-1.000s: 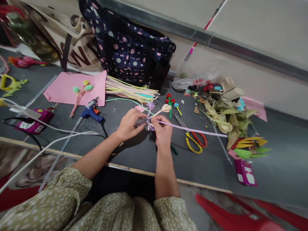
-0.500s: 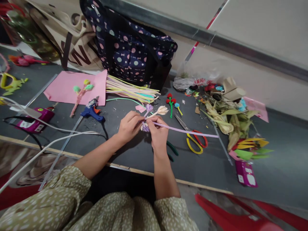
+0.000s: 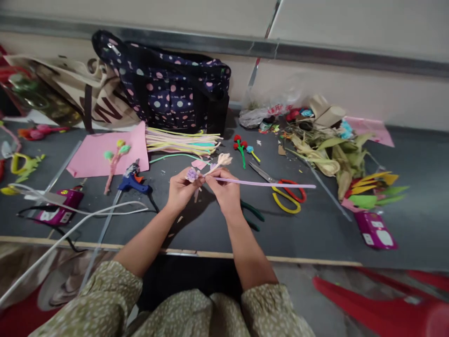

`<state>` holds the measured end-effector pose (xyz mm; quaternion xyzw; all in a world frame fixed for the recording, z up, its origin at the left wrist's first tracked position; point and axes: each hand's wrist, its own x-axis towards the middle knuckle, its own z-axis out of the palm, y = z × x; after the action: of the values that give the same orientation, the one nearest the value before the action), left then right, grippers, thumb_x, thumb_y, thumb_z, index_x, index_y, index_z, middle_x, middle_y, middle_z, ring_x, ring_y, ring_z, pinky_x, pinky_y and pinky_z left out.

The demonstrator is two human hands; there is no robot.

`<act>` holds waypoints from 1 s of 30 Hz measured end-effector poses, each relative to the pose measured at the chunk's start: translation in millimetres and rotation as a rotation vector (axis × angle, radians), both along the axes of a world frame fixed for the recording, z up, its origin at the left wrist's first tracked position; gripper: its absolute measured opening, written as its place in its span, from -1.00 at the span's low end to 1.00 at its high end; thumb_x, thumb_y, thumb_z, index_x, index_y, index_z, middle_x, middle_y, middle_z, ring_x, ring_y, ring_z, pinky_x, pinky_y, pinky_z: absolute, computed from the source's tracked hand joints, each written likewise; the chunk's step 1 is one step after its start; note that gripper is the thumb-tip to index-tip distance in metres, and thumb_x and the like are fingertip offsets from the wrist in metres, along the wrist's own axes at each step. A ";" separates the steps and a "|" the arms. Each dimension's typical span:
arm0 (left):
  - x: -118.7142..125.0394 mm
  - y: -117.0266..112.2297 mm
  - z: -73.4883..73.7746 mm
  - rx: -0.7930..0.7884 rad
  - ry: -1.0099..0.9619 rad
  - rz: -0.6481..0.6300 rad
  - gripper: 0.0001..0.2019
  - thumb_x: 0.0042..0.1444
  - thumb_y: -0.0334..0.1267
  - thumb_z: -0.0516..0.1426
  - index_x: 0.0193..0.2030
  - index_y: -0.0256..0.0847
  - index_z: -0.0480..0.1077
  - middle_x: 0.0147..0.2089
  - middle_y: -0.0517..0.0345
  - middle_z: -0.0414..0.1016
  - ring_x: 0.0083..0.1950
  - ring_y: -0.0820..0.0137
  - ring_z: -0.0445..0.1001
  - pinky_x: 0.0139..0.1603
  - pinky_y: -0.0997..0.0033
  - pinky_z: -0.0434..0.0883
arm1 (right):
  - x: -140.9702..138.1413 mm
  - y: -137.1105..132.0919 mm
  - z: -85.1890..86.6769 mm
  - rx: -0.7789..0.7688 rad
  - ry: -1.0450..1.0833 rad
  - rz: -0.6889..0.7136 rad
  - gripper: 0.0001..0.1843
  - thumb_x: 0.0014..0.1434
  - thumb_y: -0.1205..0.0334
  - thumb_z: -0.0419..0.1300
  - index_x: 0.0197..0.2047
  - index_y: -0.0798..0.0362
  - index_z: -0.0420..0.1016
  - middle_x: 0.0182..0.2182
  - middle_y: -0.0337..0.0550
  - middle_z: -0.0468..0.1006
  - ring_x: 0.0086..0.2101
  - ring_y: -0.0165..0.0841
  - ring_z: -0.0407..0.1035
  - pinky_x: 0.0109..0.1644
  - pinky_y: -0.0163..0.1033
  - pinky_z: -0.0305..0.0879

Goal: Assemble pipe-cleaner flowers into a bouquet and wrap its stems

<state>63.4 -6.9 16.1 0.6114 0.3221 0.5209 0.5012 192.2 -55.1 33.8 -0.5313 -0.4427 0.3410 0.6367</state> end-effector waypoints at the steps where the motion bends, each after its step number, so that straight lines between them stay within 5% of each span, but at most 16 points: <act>1: 0.4 0.8 -1.0 -0.088 -0.049 -0.019 -0.82 -0.05 -0.17 0.34 -0.42 -0.22 0.52 -0.42 0.19 0.44 -0.36 0.46 0.36 -0.29 0.44 0.32 | 0.8 0.3 0.0 0.009 -0.023 0.002 -0.90 0.07 0.22 0.30 -0.46 0.00 0.54 -0.46 -0.25 0.46 -0.39 -0.38 0.32 -0.27 -0.24 0.24; 7: 1.4 1.5 0.1 -0.490 -0.270 -0.158 -0.73 -0.27 -0.22 0.45 -0.43 -0.25 0.54 -0.46 0.21 0.50 -0.42 0.51 0.41 -0.29 0.46 0.37 | 7.3 2.9 -1.6 0.059 -0.190 -0.066 -0.93 0.04 0.23 0.32 -0.47 -0.04 0.55 -0.35 -0.20 0.48 -0.14 -0.25 0.35 0.03 -0.11 0.25; 14: -2.4 3.7 3.3 -0.668 -0.288 -0.275 -0.69 -0.33 -0.26 0.45 -0.44 -0.27 0.49 -0.56 0.28 0.43 -0.57 0.58 0.32 -0.49 0.53 0.26 | 14.0 6.4 -2.3 0.054 -0.147 0.044 -0.91 0.02 0.18 0.34 -0.48 -0.05 0.59 -0.32 -0.18 0.49 -0.11 -0.23 0.36 0.12 -0.06 0.21; 25: -3.3 7.4 -2.0 -0.834 -0.306 -0.473 -0.64 -0.40 -0.29 0.47 -0.47 -0.29 0.45 -0.55 0.25 0.37 -0.56 0.60 0.23 -0.52 0.51 0.16 | 18.4 4.2 1.7 0.041 -0.012 0.230 -0.87 0.01 0.14 0.34 -0.49 -0.02 0.61 -0.39 -0.22 0.50 -0.26 -0.31 0.36 -0.08 -0.17 0.28; 30: 0.6 8.2 -3.9 -0.813 -0.206 -0.437 -0.61 -0.31 -0.15 0.45 -0.39 -0.30 0.45 -0.53 0.24 0.36 -0.55 0.59 0.22 -0.49 0.49 0.16 | 16.4 9.2 -5.5 -0.028 0.036 0.099 -0.89 -0.03 0.20 0.34 -0.53 0.02 0.57 -0.46 -0.27 0.48 -0.39 -0.40 0.31 -0.21 -0.25 0.24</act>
<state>64.0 1.2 12.2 0.3642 0.3125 0.2929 0.8270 208.6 -45.9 28.3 -0.5112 -0.4523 0.3878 0.6195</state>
